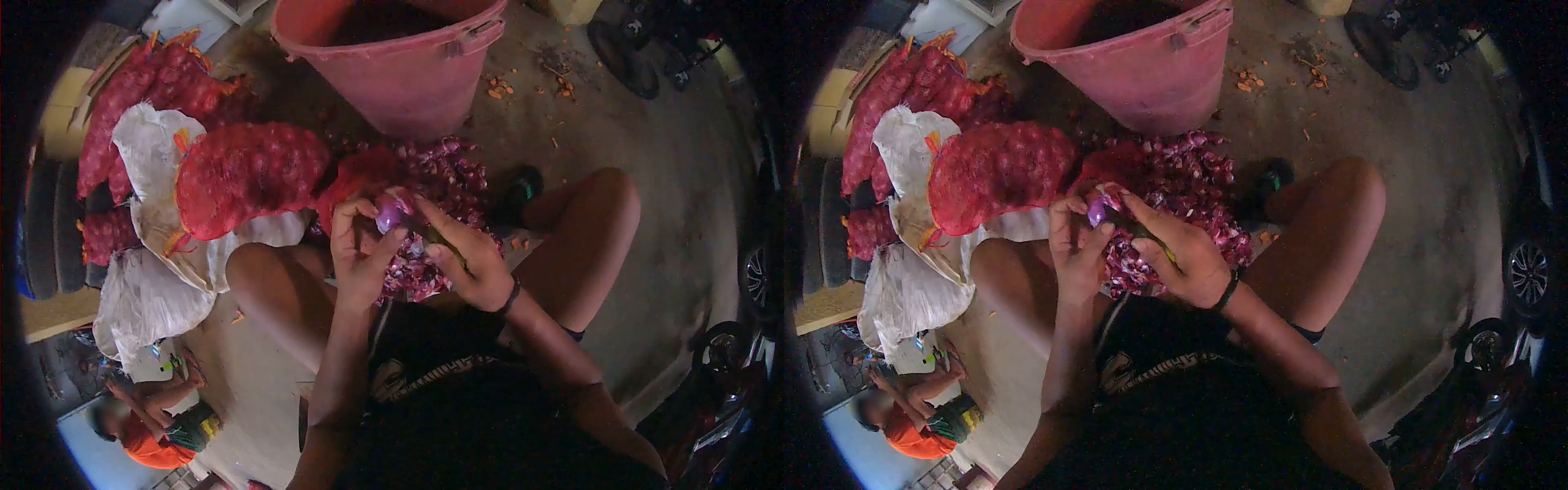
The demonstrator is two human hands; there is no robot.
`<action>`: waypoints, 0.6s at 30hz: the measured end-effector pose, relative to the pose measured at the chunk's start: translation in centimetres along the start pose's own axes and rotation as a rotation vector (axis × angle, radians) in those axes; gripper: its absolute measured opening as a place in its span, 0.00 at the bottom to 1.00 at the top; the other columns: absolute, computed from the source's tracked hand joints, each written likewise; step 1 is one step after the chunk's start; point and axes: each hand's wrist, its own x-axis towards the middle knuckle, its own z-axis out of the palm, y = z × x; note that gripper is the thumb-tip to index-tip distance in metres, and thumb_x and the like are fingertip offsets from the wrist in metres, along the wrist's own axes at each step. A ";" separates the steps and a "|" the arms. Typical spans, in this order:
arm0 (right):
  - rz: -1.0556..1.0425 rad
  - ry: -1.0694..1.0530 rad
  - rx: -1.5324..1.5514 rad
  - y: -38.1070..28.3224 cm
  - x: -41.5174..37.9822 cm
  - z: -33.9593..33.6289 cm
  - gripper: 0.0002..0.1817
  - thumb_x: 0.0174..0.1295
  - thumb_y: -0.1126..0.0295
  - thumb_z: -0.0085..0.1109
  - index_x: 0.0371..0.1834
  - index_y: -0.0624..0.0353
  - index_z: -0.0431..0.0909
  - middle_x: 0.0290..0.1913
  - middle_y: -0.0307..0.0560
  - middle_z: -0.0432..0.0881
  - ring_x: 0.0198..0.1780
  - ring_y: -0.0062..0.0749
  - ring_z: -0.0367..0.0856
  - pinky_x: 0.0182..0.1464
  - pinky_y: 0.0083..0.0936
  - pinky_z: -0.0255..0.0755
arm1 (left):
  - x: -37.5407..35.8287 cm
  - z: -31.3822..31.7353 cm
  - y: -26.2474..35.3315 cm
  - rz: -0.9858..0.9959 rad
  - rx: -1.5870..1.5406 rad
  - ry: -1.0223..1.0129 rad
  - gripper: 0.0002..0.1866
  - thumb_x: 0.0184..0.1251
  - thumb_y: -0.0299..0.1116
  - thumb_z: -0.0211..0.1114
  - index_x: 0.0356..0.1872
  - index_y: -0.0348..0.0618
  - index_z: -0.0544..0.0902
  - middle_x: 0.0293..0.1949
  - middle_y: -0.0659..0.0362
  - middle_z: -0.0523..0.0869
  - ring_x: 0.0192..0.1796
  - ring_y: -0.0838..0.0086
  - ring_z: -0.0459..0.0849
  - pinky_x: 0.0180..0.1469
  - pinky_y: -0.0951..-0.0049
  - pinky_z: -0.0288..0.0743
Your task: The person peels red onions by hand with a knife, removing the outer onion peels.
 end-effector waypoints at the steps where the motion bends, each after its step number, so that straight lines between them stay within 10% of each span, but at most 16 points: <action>1: -0.007 -0.005 -0.018 -0.1 0.1 0.0 0.25 0.72 0.70 0.50 0.71 0.65 0.65 0.63 0.64 0.75 0.62 0.52 0.77 0.65 0.34 0.69 | 0.0 0.1 0.0 0.015 0.017 -0.001 0.22 0.56 0.11 0.66 0.48 0.43 0.69 0.57 0.53 0.72 0.62 0.66 0.74 0.65 0.66 0.67; 10: 0.024 0.072 0.001 0.4 0.1 -0.4 0.21 0.72 0.72 0.49 0.67 0.64 0.71 0.54 0.59 0.81 0.45 0.42 0.83 0.52 0.30 0.74 | 0.4 0.5 0.1 0.025 -0.059 -0.049 0.25 0.54 0.11 0.66 0.50 0.43 0.69 0.59 0.52 0.71 0.64 0.64 0.74 0.66 0.62 0.69; 18: 0.465 0.115 0.409 -0.2 0.4 -1.2 0.25 0.76 0.65 0.46 0.73 0.63 0.63 0.56 0.41 0.79 0.44 0.21 0.73 0.52 0.20 0.70 | 0.8 0.0 0.2 -0.036 -0.287 -0.045 0.28 0.54 0.18 0.70 0.55 0.42 0.68 0.61 0.50 0.71 0.64 0.64 0.74 0.67 0.60 0.69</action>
